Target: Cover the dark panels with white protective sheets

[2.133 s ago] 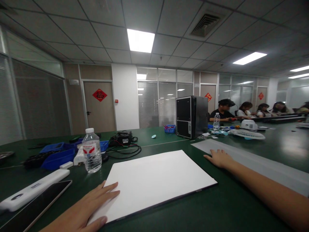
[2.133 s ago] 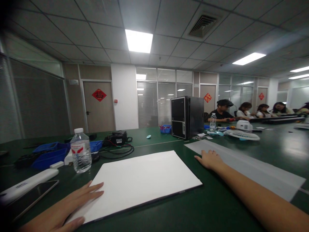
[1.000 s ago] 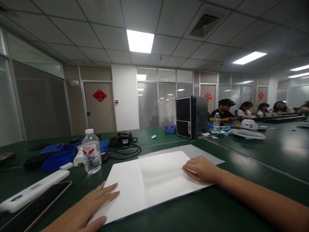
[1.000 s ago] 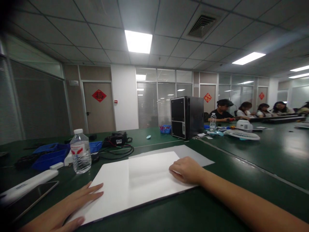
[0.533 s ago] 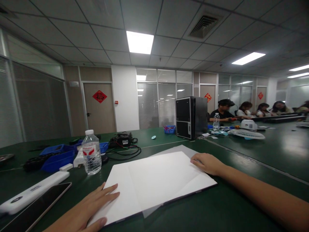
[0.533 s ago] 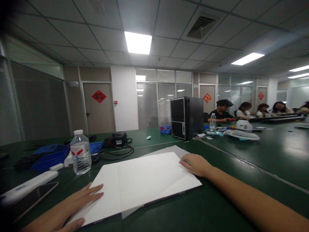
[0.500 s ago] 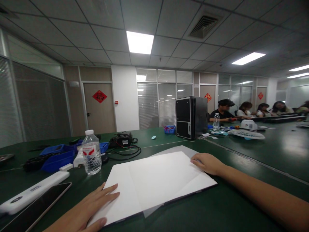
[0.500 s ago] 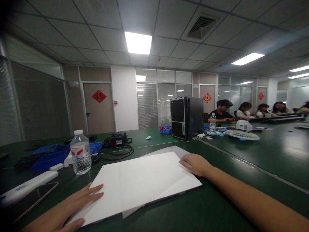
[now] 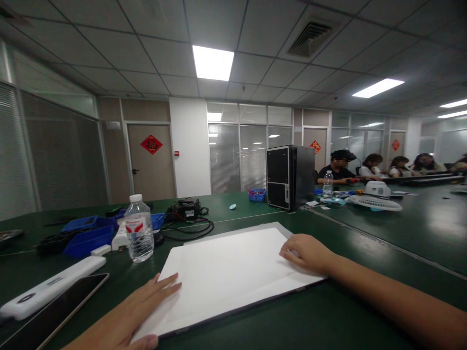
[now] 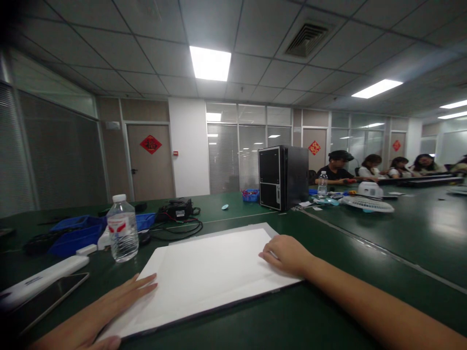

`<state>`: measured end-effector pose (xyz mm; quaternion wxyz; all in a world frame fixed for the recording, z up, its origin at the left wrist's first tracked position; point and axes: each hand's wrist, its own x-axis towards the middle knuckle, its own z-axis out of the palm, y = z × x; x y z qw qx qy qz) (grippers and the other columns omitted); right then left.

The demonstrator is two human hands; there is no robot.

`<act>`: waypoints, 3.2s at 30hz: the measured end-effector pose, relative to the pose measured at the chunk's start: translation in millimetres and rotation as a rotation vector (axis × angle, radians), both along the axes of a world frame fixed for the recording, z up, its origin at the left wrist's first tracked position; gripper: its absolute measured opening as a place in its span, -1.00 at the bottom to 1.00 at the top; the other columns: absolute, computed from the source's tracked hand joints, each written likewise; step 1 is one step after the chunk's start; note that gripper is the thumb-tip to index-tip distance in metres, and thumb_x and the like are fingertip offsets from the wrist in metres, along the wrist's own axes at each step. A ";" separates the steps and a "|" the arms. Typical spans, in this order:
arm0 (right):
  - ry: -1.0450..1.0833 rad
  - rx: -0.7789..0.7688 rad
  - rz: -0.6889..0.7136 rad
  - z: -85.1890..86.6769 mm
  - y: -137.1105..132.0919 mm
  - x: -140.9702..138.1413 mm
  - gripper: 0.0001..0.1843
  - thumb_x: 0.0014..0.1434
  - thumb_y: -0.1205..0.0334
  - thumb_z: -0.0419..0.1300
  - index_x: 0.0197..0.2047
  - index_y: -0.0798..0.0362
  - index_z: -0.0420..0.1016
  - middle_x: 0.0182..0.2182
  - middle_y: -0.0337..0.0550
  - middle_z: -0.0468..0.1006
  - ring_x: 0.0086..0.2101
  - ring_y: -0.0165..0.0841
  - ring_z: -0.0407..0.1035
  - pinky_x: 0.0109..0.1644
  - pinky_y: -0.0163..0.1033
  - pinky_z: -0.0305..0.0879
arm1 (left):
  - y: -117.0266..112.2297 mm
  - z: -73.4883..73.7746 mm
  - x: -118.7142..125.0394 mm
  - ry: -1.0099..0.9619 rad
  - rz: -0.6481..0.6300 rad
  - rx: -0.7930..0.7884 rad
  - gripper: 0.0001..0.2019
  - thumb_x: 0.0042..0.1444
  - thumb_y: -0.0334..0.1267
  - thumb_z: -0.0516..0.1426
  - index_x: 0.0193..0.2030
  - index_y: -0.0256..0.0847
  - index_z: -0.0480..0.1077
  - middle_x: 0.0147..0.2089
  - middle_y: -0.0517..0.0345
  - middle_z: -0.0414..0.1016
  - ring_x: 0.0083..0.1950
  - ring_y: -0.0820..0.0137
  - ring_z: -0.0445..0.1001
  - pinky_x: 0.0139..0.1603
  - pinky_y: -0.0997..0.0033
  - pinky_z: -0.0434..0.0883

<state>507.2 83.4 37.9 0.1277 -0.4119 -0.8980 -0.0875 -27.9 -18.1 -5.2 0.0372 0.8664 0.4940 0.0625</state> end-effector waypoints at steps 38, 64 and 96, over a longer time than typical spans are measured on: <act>0.076 -0.231 0.368 -4.2 -8.0 5.2 -0.30 0.18 -0.23 0.28 0.27 -0.03 0.46 0.26 0.10 0.44 0.23 -0.01 0.33 0.29 0.17 0.26 | 0.6 -2.2 5.7 -0.024 0.059 0.013 -0.33 0.25 0.19 0.13 0.47 0.34 0.08 0.59 0.37 -0.14 0.55 0.01 -0.03 0.44 -0.17 0.13; 0.072 -0.121 0.380 0.7 0.0 13.0 -0.46 0.33 -0.14 0.11 0.20 0.01 0.52 0.11 0.06 0.57 0.08 -0.09 0.45 0.18 0.06 0.34 | -4.5 -1.5 17.0 0.020 0.122 0.009 -0.38 0.26 0.29 0.02 0.44 0.46 0.06 0.58 0.46 -0.13 0.57 0.03 -0.09 0.48 -0.25 0.07; 0.147 -0.178 -0.344 -22.3 40.4 45.2 -0.34 0.30 -0.26 0.00 0.12 0.04 0.60 0.07 0.10 0.58 0.01 -0.01 0.47 0.15 0.01 0.29 | 7.7 -19.3 4.6 0.048 0.233 -0.011 -0.28 0.30 0.29 -0.04 0.52 0.30 -0.18 0.59 0.32 -0.35 0.56 -0.06 -0.30 0.46 -0.40 -0.05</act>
